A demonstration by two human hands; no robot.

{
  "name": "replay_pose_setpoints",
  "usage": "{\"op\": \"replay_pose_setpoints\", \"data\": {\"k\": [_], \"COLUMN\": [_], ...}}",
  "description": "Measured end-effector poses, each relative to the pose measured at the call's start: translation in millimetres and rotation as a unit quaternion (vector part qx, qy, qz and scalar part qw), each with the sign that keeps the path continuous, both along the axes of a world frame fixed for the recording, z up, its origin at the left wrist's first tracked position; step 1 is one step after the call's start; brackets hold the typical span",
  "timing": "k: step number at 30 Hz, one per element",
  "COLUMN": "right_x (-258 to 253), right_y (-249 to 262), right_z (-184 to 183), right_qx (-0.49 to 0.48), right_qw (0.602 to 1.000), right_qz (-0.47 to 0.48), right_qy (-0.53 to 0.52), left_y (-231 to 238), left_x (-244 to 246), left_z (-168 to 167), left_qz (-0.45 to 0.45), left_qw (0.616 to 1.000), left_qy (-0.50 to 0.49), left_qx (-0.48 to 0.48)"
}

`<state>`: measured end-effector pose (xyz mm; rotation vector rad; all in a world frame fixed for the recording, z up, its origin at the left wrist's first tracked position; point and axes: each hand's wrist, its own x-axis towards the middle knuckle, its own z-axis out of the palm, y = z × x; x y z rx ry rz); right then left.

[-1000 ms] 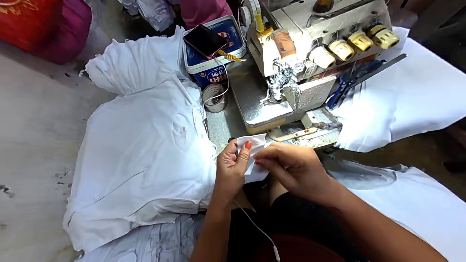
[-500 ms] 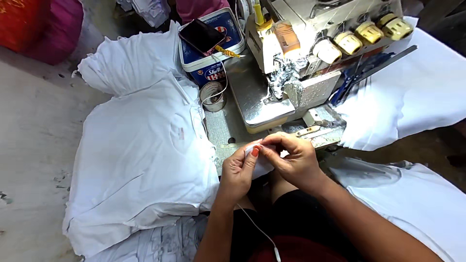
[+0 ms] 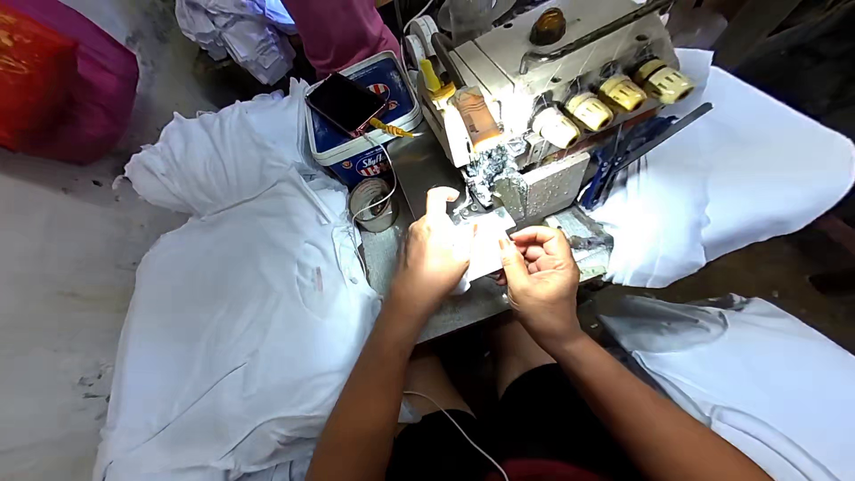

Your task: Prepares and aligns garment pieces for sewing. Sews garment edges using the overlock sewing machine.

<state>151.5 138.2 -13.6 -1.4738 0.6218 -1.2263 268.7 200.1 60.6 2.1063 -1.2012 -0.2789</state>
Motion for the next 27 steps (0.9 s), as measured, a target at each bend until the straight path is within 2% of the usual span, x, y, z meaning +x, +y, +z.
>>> {"op": "replay_pose_setpoints", "data": {"k": [9,13,19,23,27], "right_x": [9,11,13,4,-6], "right_y": [-16,-20,-22,-15,-4], "right_z": [10,10,8,3,-5], "right_qx": [0.112,0.108,0.1,0.063,0.05], "right_qw": [0.994,0.994,0.995,0.998,0.991], "right_qz": [-0.001,-0.011,-0.011,0.026,0.121], "right_qy": [0.007,0.016,0.018,0.005,0.01], "left_y": [-22,-26,-37,-19,18], "left_x": [2,3,18,20,-3], "left_z": [4,2,5,-4,-18], "left_qz": [0.05,0.061,0.13,0.132,0.136], "left_qw": [0.999,0.998,0.989,0.988,0.986], "left_qy": [0.004,-0.015,-0.047,-0.08,-0.098], "left_qx": [0.02,0.014,0.061,0.028,-0.021]}}
